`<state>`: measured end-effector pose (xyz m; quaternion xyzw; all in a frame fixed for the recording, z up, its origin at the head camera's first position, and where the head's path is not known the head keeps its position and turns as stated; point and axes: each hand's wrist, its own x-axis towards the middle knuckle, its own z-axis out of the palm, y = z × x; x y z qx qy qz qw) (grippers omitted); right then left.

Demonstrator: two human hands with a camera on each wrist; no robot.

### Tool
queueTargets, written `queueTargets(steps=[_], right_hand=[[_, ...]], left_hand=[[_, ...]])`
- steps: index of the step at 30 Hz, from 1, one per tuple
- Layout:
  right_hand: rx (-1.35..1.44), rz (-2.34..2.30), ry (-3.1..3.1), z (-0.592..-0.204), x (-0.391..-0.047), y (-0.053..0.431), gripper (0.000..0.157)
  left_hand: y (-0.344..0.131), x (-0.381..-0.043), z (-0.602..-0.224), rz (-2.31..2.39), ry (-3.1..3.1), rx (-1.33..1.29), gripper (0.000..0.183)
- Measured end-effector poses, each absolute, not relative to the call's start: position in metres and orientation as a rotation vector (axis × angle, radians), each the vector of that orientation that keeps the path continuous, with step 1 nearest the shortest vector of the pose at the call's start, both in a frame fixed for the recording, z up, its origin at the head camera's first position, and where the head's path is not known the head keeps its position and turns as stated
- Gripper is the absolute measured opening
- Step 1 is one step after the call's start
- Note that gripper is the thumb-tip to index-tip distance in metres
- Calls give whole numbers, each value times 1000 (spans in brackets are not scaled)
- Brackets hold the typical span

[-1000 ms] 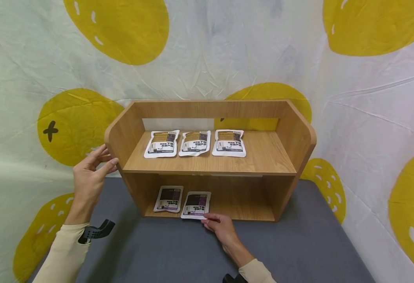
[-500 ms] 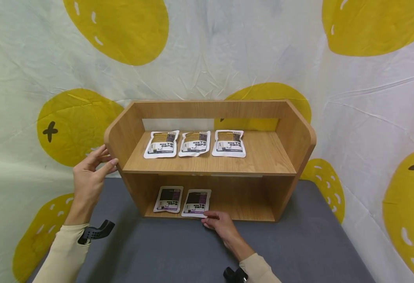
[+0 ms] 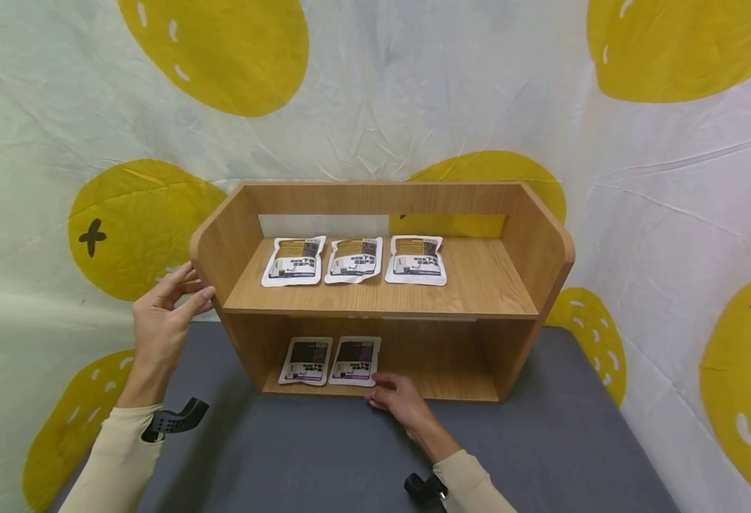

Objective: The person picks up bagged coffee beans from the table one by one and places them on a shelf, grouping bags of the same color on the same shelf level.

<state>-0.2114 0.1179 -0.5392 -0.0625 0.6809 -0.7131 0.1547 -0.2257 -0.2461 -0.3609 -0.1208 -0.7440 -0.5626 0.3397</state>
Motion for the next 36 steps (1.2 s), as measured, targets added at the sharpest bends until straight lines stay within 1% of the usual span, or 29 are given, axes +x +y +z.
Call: queueTargets(steps=[16,27,36], right_hand=[[-176,-1945,2127,-516,-203,124,45],[-349,-1852,2218,-483,-193,130,49],[-498,-1781,2220,-454,-181,139,42]], left_hand=[[-248,-225,-359,-1480,-1915,-328,53],[-250,-221,-362,-1473,-1893,-374,52],[-253,-211,-368,-1512,-1897,-376,46]])
